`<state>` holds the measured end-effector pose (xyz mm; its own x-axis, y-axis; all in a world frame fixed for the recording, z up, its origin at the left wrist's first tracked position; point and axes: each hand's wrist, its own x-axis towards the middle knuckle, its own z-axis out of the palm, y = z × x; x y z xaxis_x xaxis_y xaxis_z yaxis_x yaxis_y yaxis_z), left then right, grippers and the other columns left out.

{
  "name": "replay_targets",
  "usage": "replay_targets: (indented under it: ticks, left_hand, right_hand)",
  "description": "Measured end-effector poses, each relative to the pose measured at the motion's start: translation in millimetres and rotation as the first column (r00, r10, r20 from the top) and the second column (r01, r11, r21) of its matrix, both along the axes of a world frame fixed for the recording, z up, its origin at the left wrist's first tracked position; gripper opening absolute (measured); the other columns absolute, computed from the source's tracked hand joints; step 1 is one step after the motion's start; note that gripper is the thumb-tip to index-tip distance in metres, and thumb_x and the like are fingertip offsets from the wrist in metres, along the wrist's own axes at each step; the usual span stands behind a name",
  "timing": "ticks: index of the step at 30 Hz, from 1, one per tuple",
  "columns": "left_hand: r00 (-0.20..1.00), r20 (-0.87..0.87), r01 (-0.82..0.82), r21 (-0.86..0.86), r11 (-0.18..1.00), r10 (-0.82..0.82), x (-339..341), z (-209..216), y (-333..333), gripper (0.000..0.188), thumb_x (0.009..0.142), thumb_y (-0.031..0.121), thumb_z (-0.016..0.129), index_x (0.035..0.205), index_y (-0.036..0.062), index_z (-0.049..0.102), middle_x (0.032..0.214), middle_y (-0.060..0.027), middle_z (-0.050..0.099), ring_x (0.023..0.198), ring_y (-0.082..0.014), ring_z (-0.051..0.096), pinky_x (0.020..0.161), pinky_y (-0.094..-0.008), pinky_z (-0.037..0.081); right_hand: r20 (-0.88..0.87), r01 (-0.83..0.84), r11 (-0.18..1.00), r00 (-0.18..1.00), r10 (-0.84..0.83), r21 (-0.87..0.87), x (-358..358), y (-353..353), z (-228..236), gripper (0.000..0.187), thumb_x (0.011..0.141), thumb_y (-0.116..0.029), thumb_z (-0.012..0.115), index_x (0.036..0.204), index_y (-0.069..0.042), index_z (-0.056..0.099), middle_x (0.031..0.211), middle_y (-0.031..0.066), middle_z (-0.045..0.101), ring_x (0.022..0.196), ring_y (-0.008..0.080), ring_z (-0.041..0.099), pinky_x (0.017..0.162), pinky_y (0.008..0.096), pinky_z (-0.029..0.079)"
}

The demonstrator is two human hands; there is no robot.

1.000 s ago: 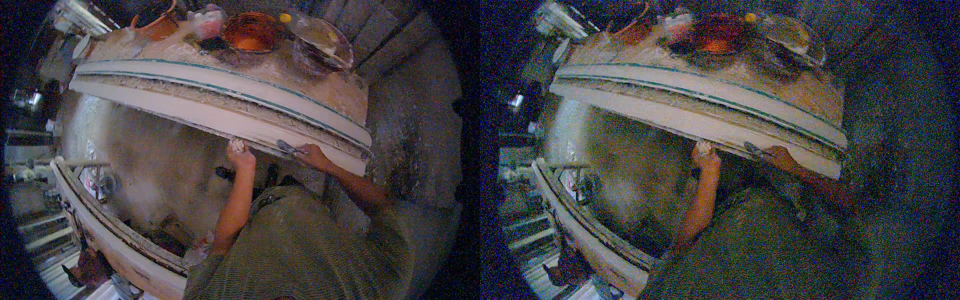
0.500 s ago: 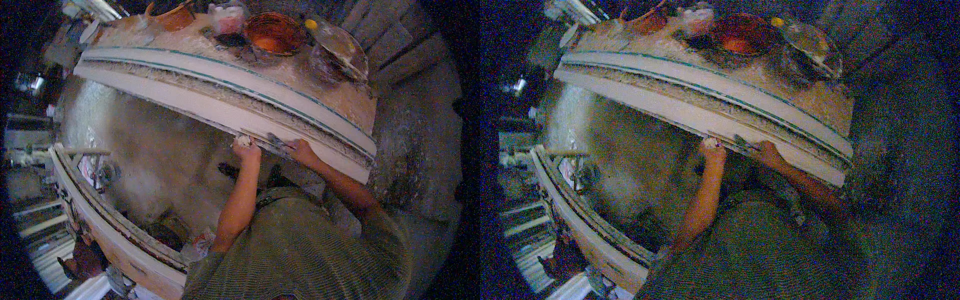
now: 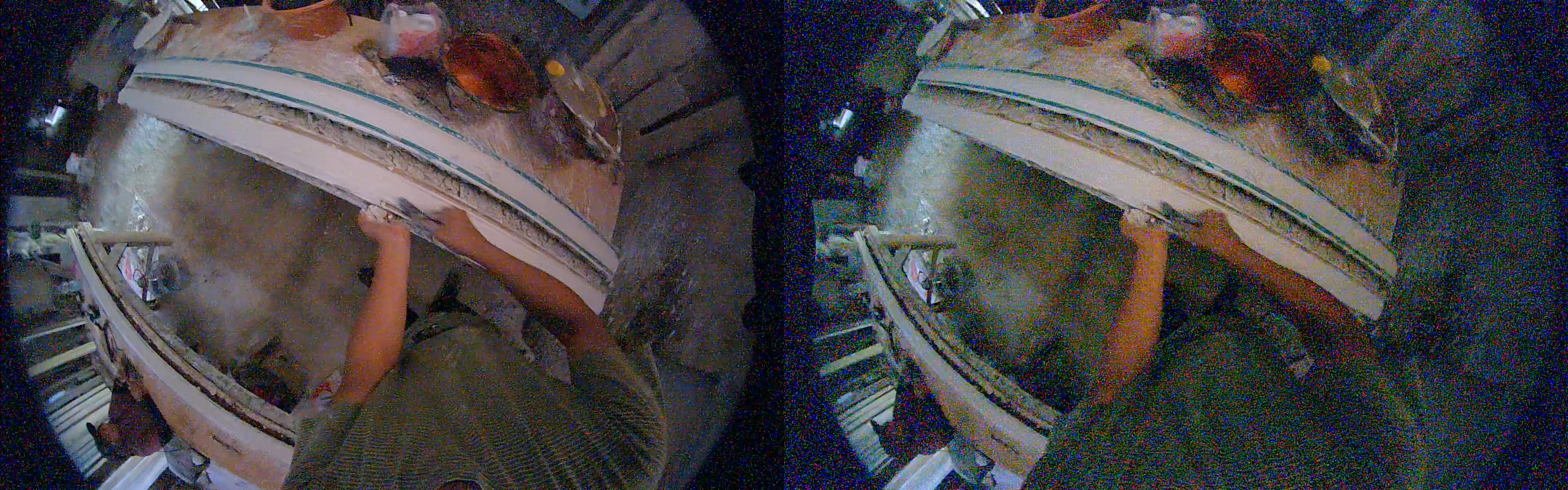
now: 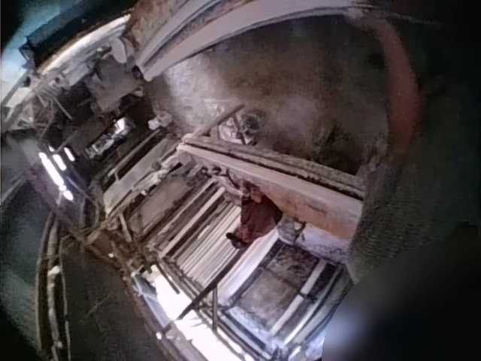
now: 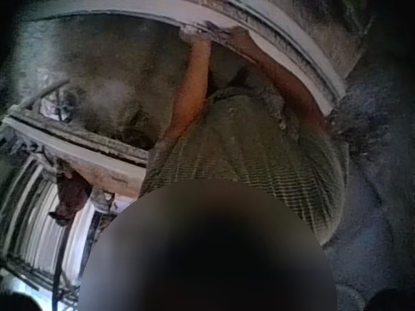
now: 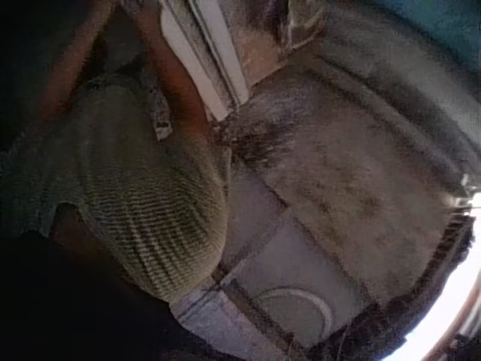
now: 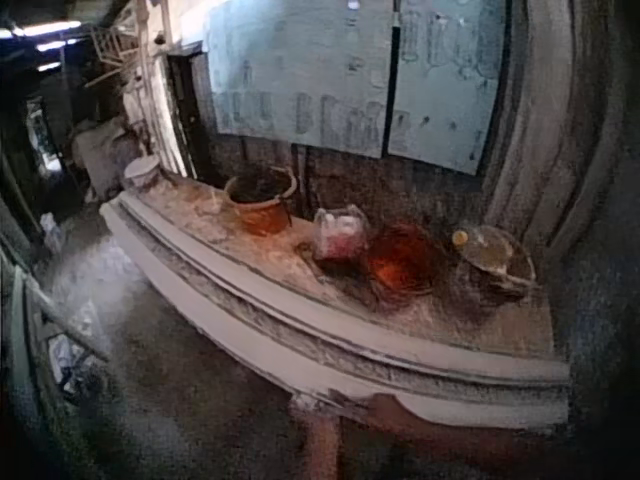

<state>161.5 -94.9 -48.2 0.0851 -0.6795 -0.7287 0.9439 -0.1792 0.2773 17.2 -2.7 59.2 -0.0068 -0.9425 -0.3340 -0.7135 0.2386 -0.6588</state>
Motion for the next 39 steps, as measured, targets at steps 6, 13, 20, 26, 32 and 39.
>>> replay_targets:
  ticks: [6, 13, 20, 26, 32, 39]
  left_hand:
    - [0.997, -0.052, 0.052, -0.027, 0.998, -0.054, 26, -5, -19, 0.044, 0.102, 0.040, 0.036, 0.123, 0.0101, 0.061, 0.113, -0.0095, 0.065, 0.104, -0.0261, 0.064, 0.093, -0.0433, 0.051]
    - [0.990, -0.003, 0.138, -0.233, 0.963, -0.143, 53, -31, -69, 0.040, 0.101, 0.040, 0.035, 0.112, 0.0124, 0.061, 0.109, -0.0086, 0.065, 0.103, -0.0244, 0.064, 0.092, -0.0440, 0.053]
    - [0.997, -0.033, 0.066, 0.003, 0.998, -0.066, 77, -41, -94, 0.036, 0.101, 0.040, 0.036, 0.108, 0.0147, 0.061, 0.109, -0.0046, 0.066, 0.097, -0.0202, 0.062, 0.084, -0.0390, 0.051]
    - [0.999, -0.045, 0.011, -0.010, 1.000, -0.012, 98, -45, -119, 0.040, 0.100, 0.040, 0.038, 0.114, 0.0115, 0.063, 0.116, -0.0068, 0.067, 0.104, -0.0242, 0.064, 0.088, -0.0415, 0.052]
    - [0.999, -0.041, 0.016, -0.152, 0.988, -0.022, 131, -28, -168, 0.047, 0.100, 0.037, 0.041, 0.127, 0.0064, 0.062, 0.126, -0.0116, 0.066, 0.118, -0.0307, 0.064, 0.100, -0.0463, 0.052]
    - [0.998, 0.052, 0.030, -0.044, 0.999, -0.027, 174, -115, -179, 0.038, 0.100, 0.037, 0.041, 0.116, 0.0096, 0.063, 0.114, -0.0090, 0.066, 0.105, -0.0280, 0.065, 0.093, -0.0439, 0.053]
  right_hand:
    - [0.013, 0.102, 0.993, 0.995, -0.101, -0.052, -9, 54, 31, 0.037, 0.095, -0.035, 0.069, 0.123, -0.010, 0.075, 0.097, 0.0254, 0.073, 0.088, 0.0390, 0.072, 0.082, 0.0473, 0.056]
    - [0.025, 0.133, 0.989, 0.991, -0.132, -0.061, 102, -107, -3, 0.037, 0.090, -0.029, 0.072, 0.113, 0.000, 0.076, 0.101, 0.0299, 0.072, 0.094, 0.0419, 0.072, 0.086, 0.0471, 0.056]
    - [-0.117, 0.145, 0.988, 0.982, -0.150, -0.056, 61, -23, 25, 0.040, 0.092, -0.035, 0.071, 0.113, -0.002, 0.076, 0.101, 0.0267, 0.073, 0.093, 0.0410, 0.071, 0.087, 0.0471, 0.055]
    - [0.183, 0.274, 0.961, 0.947, -0.263, -0.037, 126, -119, 11, 0.034, 0.086, -0.032, 0.069, 0.105, -0.004, 0.077, 0.097, 0.0275, 0.073, 0.086, 0.0403, 0.072, 0.083, 0.0503, 0.055]
    - [0.119, 0.172, 0.980, 0.980, -0.159, -0.105, 149, -170, 8, 0.035, 0.094, -0.030, 0.062, 0.106, 0.000, 0.074, 0.092, 0.0292, 0.071, 0.086, 0.0482, 0.068, 0.083, 0.0566, 0.054]
    - [0.052, 0.193, 0.978, 0.981, -0.189, -0.080, 128, -135, 29, 0.034, 0.093, -0.029, 0.071, 0.106, 0.002, 0.075, 0.092, 0.0298, 0.068, 0.084, 0.0457, 0.068, 0.077, 0.0509, 0.055]
